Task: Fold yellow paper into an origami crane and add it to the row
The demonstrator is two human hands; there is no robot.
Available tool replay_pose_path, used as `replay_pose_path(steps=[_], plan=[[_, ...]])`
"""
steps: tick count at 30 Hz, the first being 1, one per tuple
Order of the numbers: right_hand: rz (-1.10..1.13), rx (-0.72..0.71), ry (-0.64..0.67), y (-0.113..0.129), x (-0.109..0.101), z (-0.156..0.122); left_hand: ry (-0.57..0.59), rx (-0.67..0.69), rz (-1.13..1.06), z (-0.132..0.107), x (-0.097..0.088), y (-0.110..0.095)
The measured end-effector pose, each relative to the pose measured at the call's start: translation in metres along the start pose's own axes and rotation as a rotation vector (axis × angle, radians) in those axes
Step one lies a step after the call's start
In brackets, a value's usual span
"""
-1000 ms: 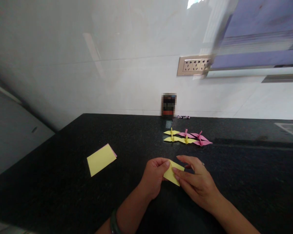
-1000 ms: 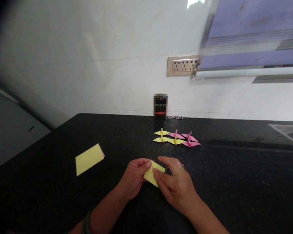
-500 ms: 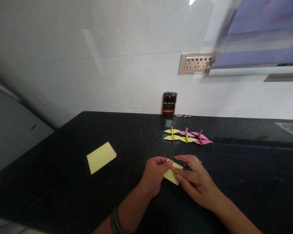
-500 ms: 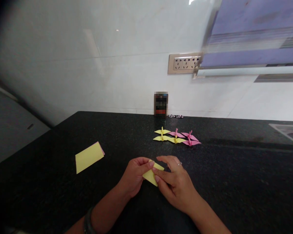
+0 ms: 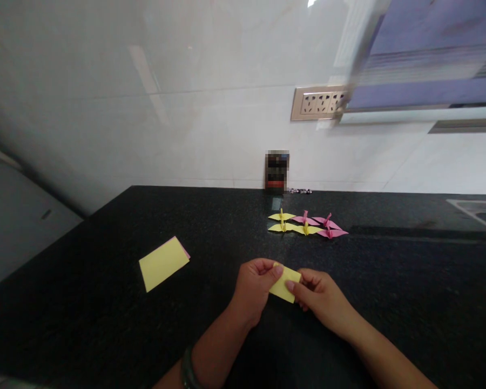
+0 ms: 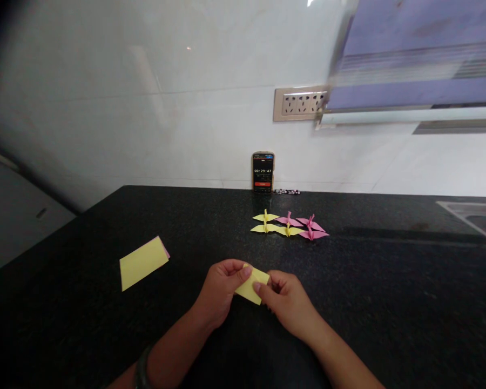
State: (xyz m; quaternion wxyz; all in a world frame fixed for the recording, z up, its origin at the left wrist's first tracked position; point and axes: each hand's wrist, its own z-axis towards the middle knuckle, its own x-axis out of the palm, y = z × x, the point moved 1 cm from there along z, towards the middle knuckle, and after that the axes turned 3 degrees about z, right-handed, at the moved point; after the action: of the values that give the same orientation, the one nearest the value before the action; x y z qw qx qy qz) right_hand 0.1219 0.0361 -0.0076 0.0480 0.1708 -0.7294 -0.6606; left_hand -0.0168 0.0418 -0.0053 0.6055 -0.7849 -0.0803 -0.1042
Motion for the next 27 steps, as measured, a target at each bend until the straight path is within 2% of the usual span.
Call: replay_pose_path(steps=[5,9,15,23,27], plan=[[0.043,0.027,0.046,0.0002,-0.0007,-0.0004,0.002,0.001,-0.008,-0.0002,-0.0016,-0.0001],[0.099,0.006,0.035,0.0009,-0.0006,-0.0003,0.016,-0.002,-0.016,-0.0006,-0.0016,0.0005],[0.063,-0.033,0.022,-0.0008,-0.0013,-0.0003,0.159,-0.030,-0.036,-0.0049,0.0018,-0.0010],[0.042,-0.034,0.070,0.0035,-0.0011,-0.0023,0.065,-0.037,-0.010,-0.0042,0.0003,0.0025],[0.037,-0.025,0.098,0.0039,-0.0045,-0.0018,0.078,-0.069,-0.018,-0.0024,0.0015,0.0016]])
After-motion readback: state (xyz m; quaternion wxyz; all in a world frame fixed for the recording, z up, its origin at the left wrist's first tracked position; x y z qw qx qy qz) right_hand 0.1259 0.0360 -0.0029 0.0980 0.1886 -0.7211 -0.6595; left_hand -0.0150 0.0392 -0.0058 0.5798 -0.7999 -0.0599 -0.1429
